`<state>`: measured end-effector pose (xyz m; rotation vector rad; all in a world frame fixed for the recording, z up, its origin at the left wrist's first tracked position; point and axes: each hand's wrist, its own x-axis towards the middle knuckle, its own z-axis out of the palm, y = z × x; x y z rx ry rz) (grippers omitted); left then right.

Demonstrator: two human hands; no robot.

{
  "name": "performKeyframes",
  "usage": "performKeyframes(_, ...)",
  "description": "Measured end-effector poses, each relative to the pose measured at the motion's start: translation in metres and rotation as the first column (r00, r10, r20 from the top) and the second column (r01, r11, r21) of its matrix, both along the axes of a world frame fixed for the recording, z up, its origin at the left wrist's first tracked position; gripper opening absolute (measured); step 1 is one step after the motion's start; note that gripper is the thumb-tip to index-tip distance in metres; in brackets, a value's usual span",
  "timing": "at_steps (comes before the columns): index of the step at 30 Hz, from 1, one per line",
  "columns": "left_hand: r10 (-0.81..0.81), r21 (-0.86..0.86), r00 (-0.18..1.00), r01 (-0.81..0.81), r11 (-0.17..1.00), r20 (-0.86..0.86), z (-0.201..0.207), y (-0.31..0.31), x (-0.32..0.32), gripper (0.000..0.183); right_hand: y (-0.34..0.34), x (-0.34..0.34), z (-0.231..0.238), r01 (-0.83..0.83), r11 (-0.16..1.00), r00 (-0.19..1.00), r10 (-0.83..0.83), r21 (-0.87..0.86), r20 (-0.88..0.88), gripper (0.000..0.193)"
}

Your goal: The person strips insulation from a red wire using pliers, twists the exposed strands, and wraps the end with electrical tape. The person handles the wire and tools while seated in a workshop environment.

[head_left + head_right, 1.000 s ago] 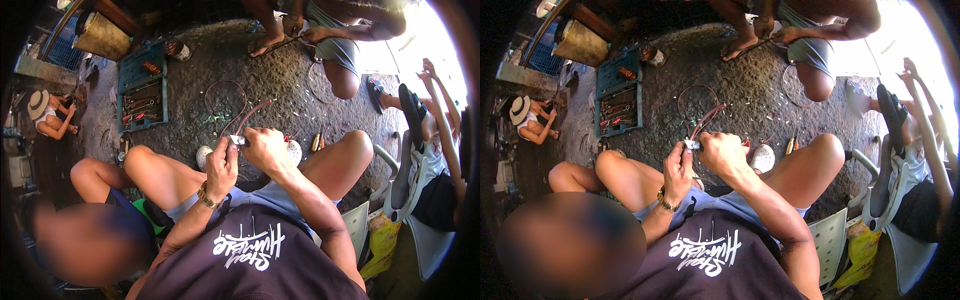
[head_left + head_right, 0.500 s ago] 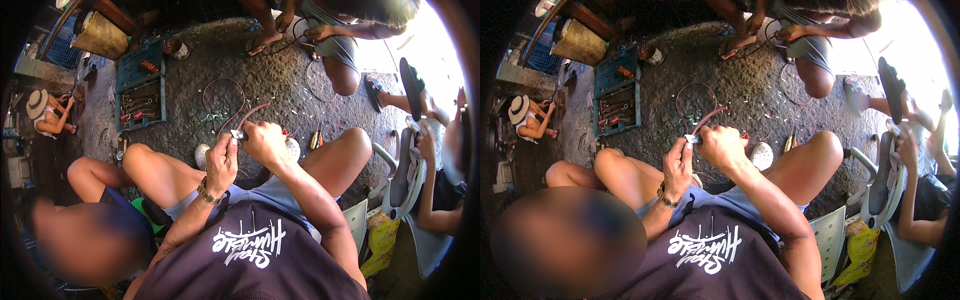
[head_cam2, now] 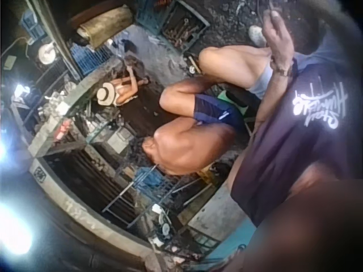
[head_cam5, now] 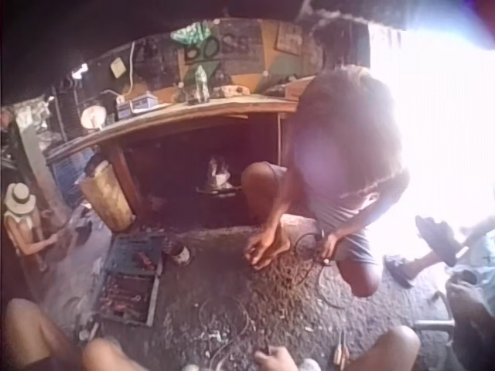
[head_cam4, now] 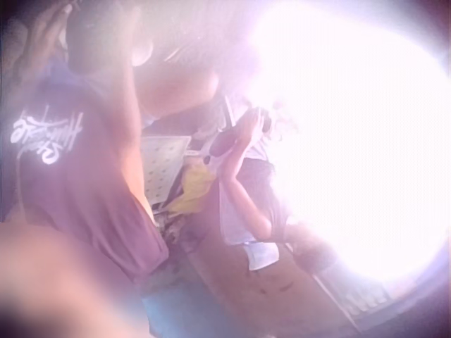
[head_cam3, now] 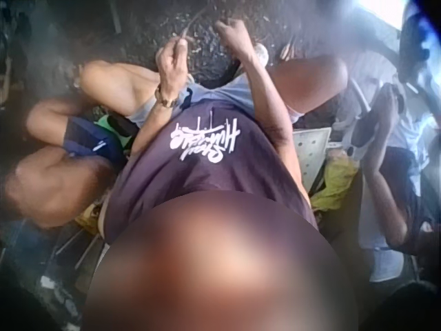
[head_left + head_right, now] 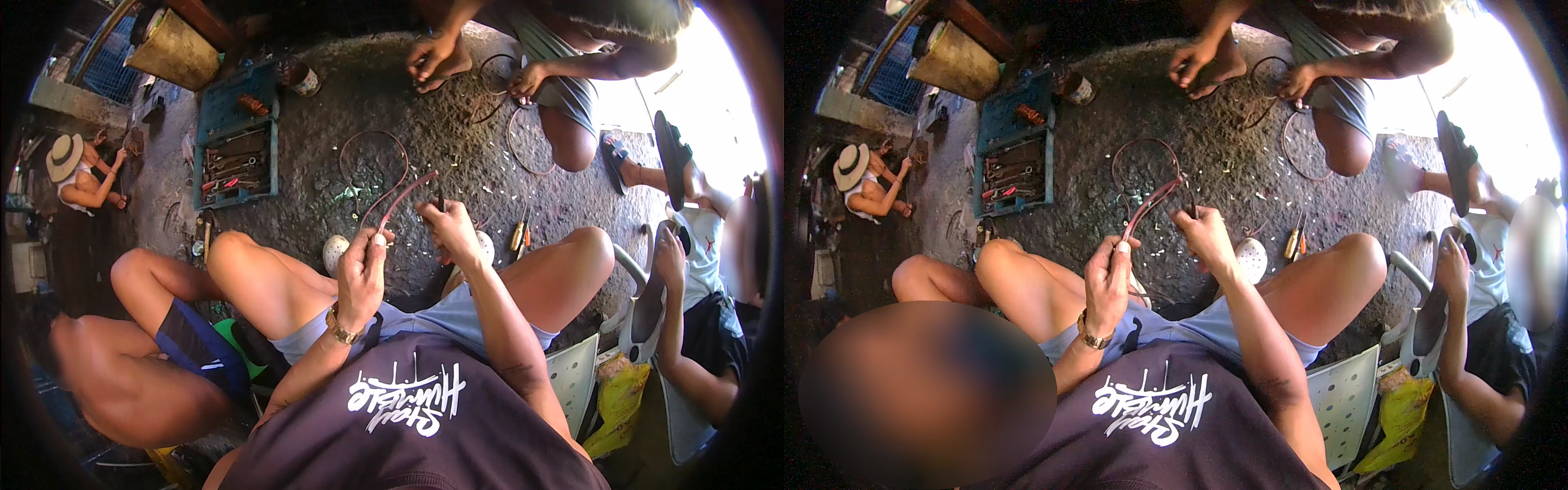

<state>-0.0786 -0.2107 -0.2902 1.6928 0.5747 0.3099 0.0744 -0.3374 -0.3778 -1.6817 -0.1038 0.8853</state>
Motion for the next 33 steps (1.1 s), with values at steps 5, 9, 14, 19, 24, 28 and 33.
performKeyframes(5, -0.087, -0.206, 0.99, 0.063, 0.976, -0.108, -0.008, 0.006, 0.006, 0.021, -0.004, -0.015, 0.062, 0.213, 0.905, 0.922, -0.061, 0.368, -0.383, 0.023)
performKeyframes(9, -0.311, -0.409, 0.95, 0.295, 0.864, 0.027, 0.001, 0.006, 0.016, 0.021, -0.01, 0.008, 0.093, 0.036, 0.955, 0.993, 0.001, 0.295, -0.122, 0.027)
performKeyframes(14, -0.434, -0.39, 0.901, 0.402, 0.829, 0.006, 0.015, 0.022, 0.056, 0.02, -0.017, 0.04, 0.115, 0.013, 0.972, 0.988, -0.049, 0.236, 0.146, 0.031)
performKeyframes(19, -0.553, -0.509, 0.833, 0.479, 0.716, 0.005, 0.027, 0.033, 0.095, 0.017, -0.021, 0.06, 0.116, 0.011, 0.968, 0.958, -0.083, 0.251, 0.275, 0.04)
performKeyframes(24, -0.44, -0.6, 0.898, 0.362, 0.714, 0.019, 0.01, 0.026, 0.103, 0.022, -0.033, 0.056, 0.096, 0.085, 0.992, 0.931, -0.046, -0.093, 0.361, 0.046)
performKeyframes(28, -0.364, -0.569, 0.93, 0.322, 0.757, 0.041, -0.013, 0.024, 0.099, 0.023, -0.032, 0.033, 0.084, 0.027, 0.935, 0.867, 0.154, -0.353, 0.474, 0.044)
performKeyframes(33, -0.369, -0.254, 0.924, 0.382, 0.889, 0.1, -0.016, 0.023, 0.096, 0.023, -0.008, 0.026, 0.093, -0.016, 0.853, 0.757, 0.35, -0.521, 0.551, 0.032)
